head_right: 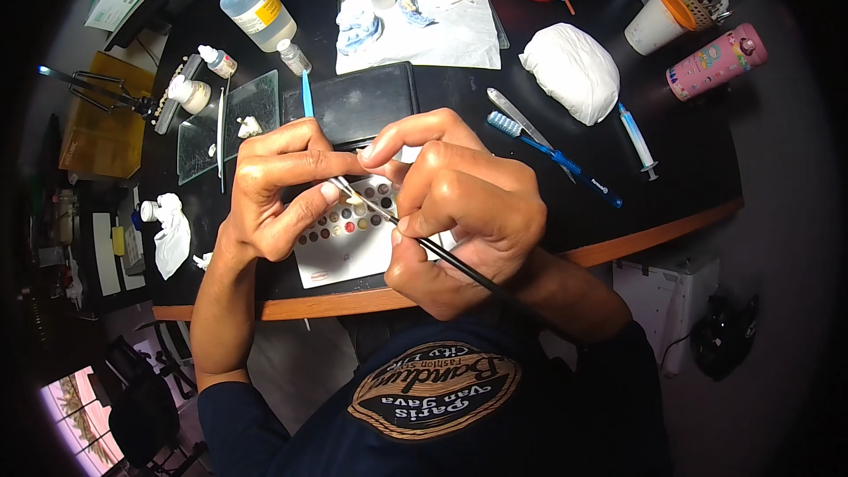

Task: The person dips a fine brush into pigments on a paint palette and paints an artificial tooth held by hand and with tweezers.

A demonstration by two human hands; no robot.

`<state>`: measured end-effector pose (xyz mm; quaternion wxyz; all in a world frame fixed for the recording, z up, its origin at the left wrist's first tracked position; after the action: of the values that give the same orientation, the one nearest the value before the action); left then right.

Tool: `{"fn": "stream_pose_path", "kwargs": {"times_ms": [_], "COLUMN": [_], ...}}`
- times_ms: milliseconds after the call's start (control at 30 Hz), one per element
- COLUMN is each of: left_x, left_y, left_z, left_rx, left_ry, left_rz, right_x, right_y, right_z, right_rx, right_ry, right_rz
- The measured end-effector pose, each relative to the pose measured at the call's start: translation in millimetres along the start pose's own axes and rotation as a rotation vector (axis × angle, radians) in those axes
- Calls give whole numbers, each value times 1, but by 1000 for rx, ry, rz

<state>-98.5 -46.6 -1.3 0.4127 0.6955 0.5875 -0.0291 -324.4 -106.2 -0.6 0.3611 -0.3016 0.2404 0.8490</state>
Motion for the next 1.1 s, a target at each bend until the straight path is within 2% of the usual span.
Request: {"fn": "stream_pose_path", "kwargs": {"times_ms": [333,1100], "left_x": [-2,-1], "left_y": [-2,-3], "left_z": [1,4], "left_rx": [-53,-31], "left_ry": [-24,-40], "left_rz": [-17,-40], "right_x": [-4,1], "right_y": [-4,-10], "right_z": [5,1], "right_rx": [124,103], "right_ry": [23,47], "right_rz": [-65,-86]}}
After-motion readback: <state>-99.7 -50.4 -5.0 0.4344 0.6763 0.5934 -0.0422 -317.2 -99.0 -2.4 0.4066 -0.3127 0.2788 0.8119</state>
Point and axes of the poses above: each hand's wrist, its own x-axis away from the middle knuckle, its own y-axis out of the back of the hand, z = x × y, the point moved 1 cm from there along -x, towards the middle knuckle, and after that the axes turned 4 degrees about -y, right-handed, at the moved point
